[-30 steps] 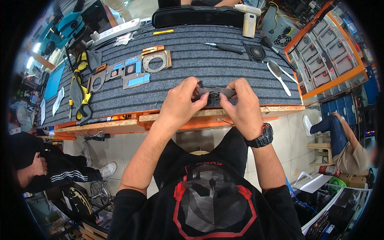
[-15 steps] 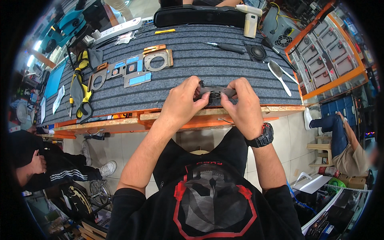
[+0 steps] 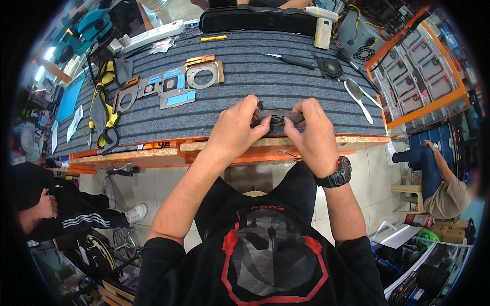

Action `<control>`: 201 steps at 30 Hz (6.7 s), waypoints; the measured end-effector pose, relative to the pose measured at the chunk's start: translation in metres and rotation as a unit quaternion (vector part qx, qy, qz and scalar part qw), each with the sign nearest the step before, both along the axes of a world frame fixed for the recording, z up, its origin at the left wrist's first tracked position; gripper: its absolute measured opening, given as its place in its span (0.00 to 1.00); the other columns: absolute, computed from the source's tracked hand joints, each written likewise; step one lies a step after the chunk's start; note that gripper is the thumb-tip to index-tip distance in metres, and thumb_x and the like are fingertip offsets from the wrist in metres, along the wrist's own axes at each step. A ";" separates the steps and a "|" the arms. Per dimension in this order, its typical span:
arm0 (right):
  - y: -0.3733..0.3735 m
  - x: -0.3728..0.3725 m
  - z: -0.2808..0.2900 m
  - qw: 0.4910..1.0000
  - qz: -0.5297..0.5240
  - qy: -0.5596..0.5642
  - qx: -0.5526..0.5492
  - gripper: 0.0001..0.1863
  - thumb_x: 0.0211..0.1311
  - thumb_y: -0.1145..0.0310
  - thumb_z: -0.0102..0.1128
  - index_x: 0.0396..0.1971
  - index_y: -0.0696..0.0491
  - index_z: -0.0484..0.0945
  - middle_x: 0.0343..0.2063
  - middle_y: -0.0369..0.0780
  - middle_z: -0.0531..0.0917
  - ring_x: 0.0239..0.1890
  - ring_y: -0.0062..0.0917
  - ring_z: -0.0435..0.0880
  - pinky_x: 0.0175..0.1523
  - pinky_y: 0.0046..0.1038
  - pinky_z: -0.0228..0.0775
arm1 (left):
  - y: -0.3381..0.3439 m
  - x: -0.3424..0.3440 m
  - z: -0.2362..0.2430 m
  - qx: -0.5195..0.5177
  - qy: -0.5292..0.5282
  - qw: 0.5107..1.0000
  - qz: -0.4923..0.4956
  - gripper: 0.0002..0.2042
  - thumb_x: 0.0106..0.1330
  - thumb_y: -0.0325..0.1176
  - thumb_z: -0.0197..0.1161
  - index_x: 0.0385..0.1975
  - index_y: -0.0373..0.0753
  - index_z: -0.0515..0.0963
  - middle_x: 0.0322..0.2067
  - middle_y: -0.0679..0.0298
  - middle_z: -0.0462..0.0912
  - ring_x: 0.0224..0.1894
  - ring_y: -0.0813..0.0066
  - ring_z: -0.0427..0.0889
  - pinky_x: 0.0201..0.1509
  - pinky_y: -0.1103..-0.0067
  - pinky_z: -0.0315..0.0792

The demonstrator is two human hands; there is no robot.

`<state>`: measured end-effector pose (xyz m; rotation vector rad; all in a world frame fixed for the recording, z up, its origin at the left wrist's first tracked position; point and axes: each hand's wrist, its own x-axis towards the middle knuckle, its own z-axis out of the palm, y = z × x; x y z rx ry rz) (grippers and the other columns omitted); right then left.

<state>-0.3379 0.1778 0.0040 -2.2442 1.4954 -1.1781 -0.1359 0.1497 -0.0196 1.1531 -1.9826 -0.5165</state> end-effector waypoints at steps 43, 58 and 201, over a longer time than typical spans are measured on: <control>0.009 0.020 -0.012 0.888 0.085 -0.405 0.201 0.28 0.65 0.77 0.68 0.63 0.57 0.69 0.51 0.42 0.80 0.45 0.18 0.82 0.45 0.21 0.79 | 0.006 0.006 -0.009 0.222 0.420 0.878 -0.069 0.12 0.67 0.25 0.70 0.37 0.39 0.69 0.37 0.64 0.82 0.39 0.80 0.82 0.38 0.80 0.81; 0.013 0.016 0.011 0.990 0.046 -0.120 0.057 0.24 0.58 0.81 0.65 0.56 0.54 0.77 0.41 0.42 0.80 0.39 0.32 0.82 0.46 0.30 0.78 | 0.016 0.013 0.016 -0.036 0.072 0.996 0.032 0.17 0.58 0.32 0.76 0.43 0.36 0.78 0.33 0.60 0.80 0.36 0.66 0.83 0.42 0.74 0.78; -0.022 0.010 -0.053 0.955 0.026 -0.280 0.098 0.14 0.58 0.78 0.71 0.32 0.58 0.71 0.32 0.37 0.81 0.33 0.15 0.82 0.40 0.22 0.78 | -0.016 0.006 0.052 -0.070 -0.208 0.972 -0.081 0.12 0.59 0.28 0.64 0.39 0.34 0.70 0.37 0.49 0.80 0.35 0.42 0.84 0.36 0.57 0.80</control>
